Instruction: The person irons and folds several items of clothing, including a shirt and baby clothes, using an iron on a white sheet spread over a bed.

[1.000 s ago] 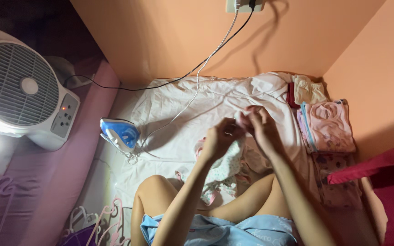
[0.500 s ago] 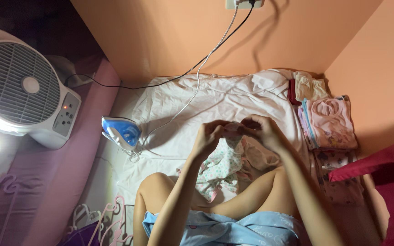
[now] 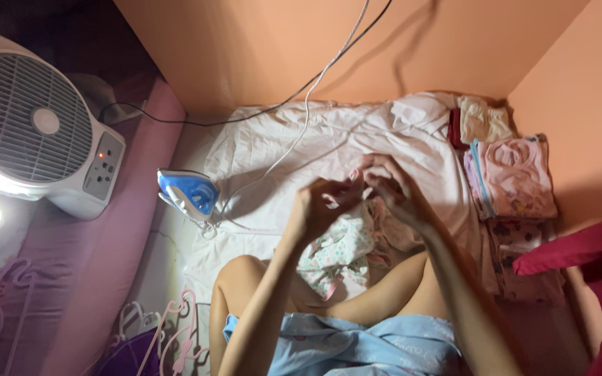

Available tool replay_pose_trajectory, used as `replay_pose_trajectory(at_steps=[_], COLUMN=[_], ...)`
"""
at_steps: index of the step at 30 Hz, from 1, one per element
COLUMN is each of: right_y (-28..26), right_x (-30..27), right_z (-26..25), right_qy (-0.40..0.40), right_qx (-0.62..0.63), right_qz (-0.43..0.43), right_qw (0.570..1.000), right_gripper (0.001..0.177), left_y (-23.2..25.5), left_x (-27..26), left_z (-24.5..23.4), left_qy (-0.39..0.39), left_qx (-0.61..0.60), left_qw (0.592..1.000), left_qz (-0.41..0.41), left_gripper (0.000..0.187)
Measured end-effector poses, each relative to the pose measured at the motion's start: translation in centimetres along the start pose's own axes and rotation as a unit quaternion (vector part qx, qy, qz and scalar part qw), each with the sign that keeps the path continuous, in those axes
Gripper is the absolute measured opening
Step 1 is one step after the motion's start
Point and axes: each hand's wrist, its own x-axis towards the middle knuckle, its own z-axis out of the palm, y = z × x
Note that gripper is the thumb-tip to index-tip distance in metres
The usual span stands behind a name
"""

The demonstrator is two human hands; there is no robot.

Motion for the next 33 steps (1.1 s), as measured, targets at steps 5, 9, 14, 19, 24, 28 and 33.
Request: replay_pose_trajectory(at_steps=[5,9,14,19,24,28,33], right_y=[9.8,23.3,30.9,31.2,30.1,23.8,12.1], right_x=[0.8,-2.2,-3.8,-2.1,1.4,3.4,3.6], right_z=[-5.9,-7.1,-0.8,0.9,1.1,-4.2,-6.0], right_qy=[0.128,0.092,0.188,0.121,0.149,0.131,0.044], right_qx=[0.06,-0.154,-0.432,-0.536,-0.332,-0.262,-0.106], right_qz=[0.05,0.298,0.145,-0.139,0.148,0.152,0.145], right_qw=[0.989,0.938,0.87,0.824,0.92,0.944,0.983], right_gripper=[0.029,0.04,0.05,0.028,0.036,0.045,0.037], left_y=[-4.1,-5.8,-9.6,-4.1,-1.9,-4.6,-7.7], left_x=[0.8,0.2,-1.6,-4.4,-5.4,-6.7,-6.6], left_z=[-7.1,-13.0,-16.1,-20.3,-20.7,-19.0,-10.6], left_qy=[0.153,0.364,0.499,0.584,0.55,0.315,0.014], left_qx=[0.078,0.247,0.15,-0.006,0.024,0.02,0.254], left_qw=[0.985,0.898,0.853,0.807,0.835,0.945,0.955], left_qz=[0.021,-0.018,-0.022,0.088,-0.011,-0.09,-0.151], left_gripper=[0.017,0.029,0.035,0.029,0.02,0.019,0.039])
